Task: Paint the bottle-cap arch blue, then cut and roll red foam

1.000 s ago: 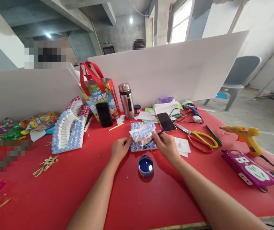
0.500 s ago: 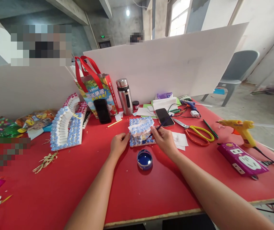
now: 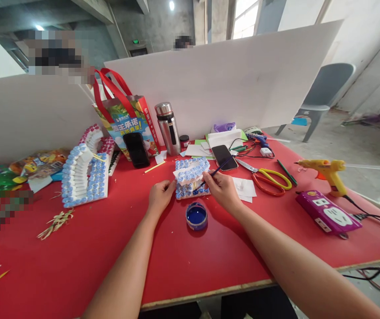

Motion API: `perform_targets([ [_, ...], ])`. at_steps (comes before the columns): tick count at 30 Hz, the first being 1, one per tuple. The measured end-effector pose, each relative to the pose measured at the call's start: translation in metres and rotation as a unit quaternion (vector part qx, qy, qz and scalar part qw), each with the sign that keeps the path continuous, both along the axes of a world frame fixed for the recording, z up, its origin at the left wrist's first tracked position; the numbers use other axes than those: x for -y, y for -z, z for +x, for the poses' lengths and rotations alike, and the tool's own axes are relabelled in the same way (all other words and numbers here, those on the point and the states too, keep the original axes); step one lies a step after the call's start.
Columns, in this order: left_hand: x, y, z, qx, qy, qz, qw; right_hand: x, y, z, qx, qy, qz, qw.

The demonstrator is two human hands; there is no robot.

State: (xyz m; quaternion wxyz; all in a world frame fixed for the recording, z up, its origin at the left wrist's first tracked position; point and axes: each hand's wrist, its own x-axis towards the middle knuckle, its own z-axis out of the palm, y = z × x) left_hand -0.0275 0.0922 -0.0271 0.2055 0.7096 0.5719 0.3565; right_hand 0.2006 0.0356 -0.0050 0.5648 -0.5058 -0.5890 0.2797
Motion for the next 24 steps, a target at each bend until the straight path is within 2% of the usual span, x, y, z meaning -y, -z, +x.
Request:
perform_targets([
  [4, 0.0, 0.0, 0.0, 0.021, 0.001, 0.01, 1.0, -0.002, -0.006, 0.006, -0.116, 0.024, -0.02, 0.993],
  [8, 0.002, 0.0, 0.001, 0.059, -0.011, 0.025, 0.998, -0.013, -0.007, 0.019, -0.251, 0.059, -0.056, 0.965],
  [11, 0.003, -0.001, -0.001, 0.095, -0.026, 0.03, 0.995, -0.02, -0.004, 0.026, -0.317, 0.072, -0.063, 0.943],
  [16, 0.004, 0.002, -0.003, 0.171, -0.054, 0.022, 0.984, -0.023, 0.0, 0.028, -0.348, 0.059, -0.072, 0.933],
  [24, 0.002, 0.004, -0.004, 0.285, -0.081, 0.001, 0.955, -0.019, 0.016, 0.023, -0.316, 0.07, -0.102, 0.941],
])
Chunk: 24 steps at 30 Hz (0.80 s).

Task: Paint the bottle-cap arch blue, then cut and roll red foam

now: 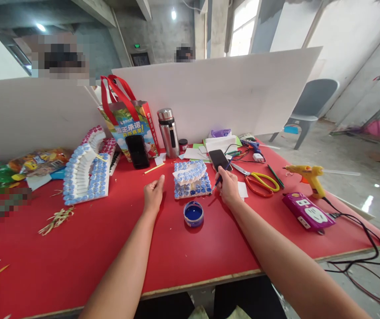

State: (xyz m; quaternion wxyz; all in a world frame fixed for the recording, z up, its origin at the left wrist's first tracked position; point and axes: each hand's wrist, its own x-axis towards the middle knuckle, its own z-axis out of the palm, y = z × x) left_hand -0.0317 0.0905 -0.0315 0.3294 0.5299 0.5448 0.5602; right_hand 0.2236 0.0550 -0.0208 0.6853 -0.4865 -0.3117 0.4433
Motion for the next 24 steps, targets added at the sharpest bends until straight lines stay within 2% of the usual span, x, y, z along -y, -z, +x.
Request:
perform_targets([
  [5, 0.003, -0.003, -0.001, 0.036, 0.029, -0.017, 0.999, -0.001, 0.008, -0.003, 0.031, 0.012, 0.007, 0.999],
  [10, 0.018, -0.008, -0.002, 0.041, 0.067, -0.03, 0.997, 0.002, 0.006, -0.005, 0.036, -0.024, -0.001, 0.999],
  [14, 0.046, -0.014, -0.003, 0.048, 0.071, -0.032, 0.996, 0.011, 0.008, -0.002, 0.017, -0.075, -0.003, 0.997],
  [19, 0.094, -0.019, -0.003, 0.034, 0.073, -0.043, 0.996, 0.014, 0.012, 0.003, -0.036, -0.081, 0.014, 0.996],
  [24, 0.127, -0.024, 0.002, -0.076, 0.138, -0.052, 0.986, 0.011, 0.011, 0.005, -0.071, -0.082, 0.016, 0.994],
])
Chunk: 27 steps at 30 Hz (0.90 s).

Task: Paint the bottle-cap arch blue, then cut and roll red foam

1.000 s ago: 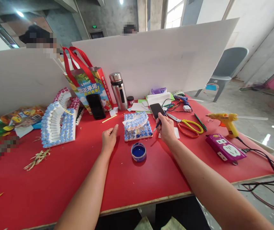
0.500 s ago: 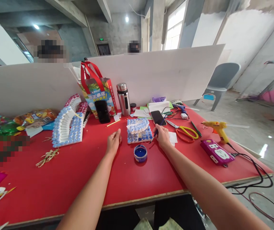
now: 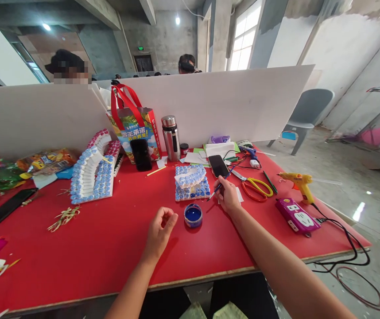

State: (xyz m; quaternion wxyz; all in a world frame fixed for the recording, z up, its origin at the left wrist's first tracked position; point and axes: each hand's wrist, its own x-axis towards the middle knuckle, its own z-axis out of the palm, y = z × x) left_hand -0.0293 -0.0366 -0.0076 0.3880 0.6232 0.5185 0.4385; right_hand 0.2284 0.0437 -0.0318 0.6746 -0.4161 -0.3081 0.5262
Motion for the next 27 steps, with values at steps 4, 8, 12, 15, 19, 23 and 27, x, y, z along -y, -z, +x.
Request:
perform_targets([
  [4, 0.005, -0.001, 0.006, -0.036, 0.042, 0.027, 0.998, 0.003, -0.006, 0.0, -0.028, -0.003, -0.005, 1.0],
  [8, 0.001, 0.002, 0.008, -0.096, 0.063, 0.033, 0.993, 0.005, -0.01, 0.001, -0.045, -0.014, 0.0, 0.999],
  [12, -0.002, 0.004, 0.012, -0.157, 0.047, 0.04, 0.986, 0.005, -0.01, 0.002, -0.055, -0.015, 0.002, 0.998],
  [15, -0.001, 0.004, 0.023, -0.178, 0.025, 0.06, 0.982, 0.004, -0.008, 0.003, -0.048, -0.029, 0.0, 0.998],
  [19, -0.001, 0.004, 0.042, -0.183, 0.01, 0.08, 0.98, 0.004, -0.006, 0.004, -0.041, -0.043, 0.009, 0.998],
  [23, 0.0, 0.002, 0.049, -0.159, 0.009, 0.091, 0.983, 0.006, -0.008, 0.004, -0.038, -0.048, 0.01, 0.998],
  [27, 0.006, 0.0, 0.047, -0.088, -0.013, 0.1, 0.991, 0.009, -0.011, 0.008, -0.032, -0.026, 0.007, 0.999],
])
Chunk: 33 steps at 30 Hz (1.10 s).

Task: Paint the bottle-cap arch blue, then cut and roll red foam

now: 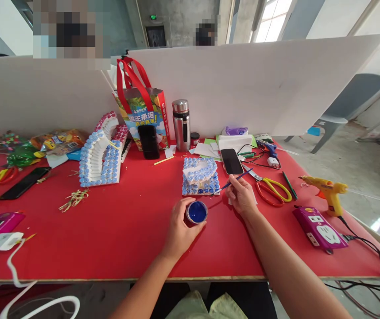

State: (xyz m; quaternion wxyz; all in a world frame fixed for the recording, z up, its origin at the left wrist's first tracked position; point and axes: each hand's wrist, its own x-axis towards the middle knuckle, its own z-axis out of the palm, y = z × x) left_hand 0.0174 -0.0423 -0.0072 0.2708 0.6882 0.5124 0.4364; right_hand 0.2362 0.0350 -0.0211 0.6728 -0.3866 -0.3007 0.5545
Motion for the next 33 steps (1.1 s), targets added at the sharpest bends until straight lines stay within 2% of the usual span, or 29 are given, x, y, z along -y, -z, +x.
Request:
perform_targets([
  [6, 0.007, -0.001, 0.0, 0.02, 0.004, 0.044, 0.999, 0.009, -0.003, 0.003, 0.013, 0.05, -0.024, 0.998],
  [10, 0.007, 0.0, -0.001, 0.041, -0.001, 0.045, 0.998, 0.032, -0.023, -0.004, -0.029, 0.051, -0.006, 0.998],
  [14, 0.003, 0.0, -0.003, 0.079, -0.021, 0.001, 0.997, 0.065, -0.047, -0.009, -0.045, 0.005, 0.028, 0.999],
  [17, -0.002, 0.0, -0.004, 0.108, -0.018, -0.035, 0.993, 0.08, -0.065, -0.012, 0.019, -0.022, 0.054, 0.998],
  [19, -0.006, 0.0, -0.005, 0.128, -0.013, -0.048, 0.99, 0.079, -0.078, -0.014, 0.079, -0.041, 0.082, 0.993],
  [21, -0.009, 0.0, -0.005, 0.146, -0.013, -0.047, 0.988, 0.072, -0.092, -0.019, 0.143, -0.058, 0.131, 0.979],
  [24, -0.011, 0.0, -0.005, 0.157, -0.02, -0.033, 0.987, 0.054, -0.108, -0.029, 0.25, -0.061, 0.201, 0.945],
  [26, -0.01, 0.0, -0.005, 0.155, -0.024, -0.03, 0.987, 0.044, -0.109, -0.035, 0.305, -0.058, 0.226, 0.923],
  [28, -0.01, 0.0, -0.004, 0.15, -0.027, -0.032, 0.988, 0.036, -0.101, -0.04, 0.329, -0.048, 0.239, 0.912],
  [33, -0.012, -0.001, -0.001, 0.131, 0.002, -0.038, 0.991, 0.032, -0.063, -0.042, 0.297, -0.017, 0.196, 0.934],
])
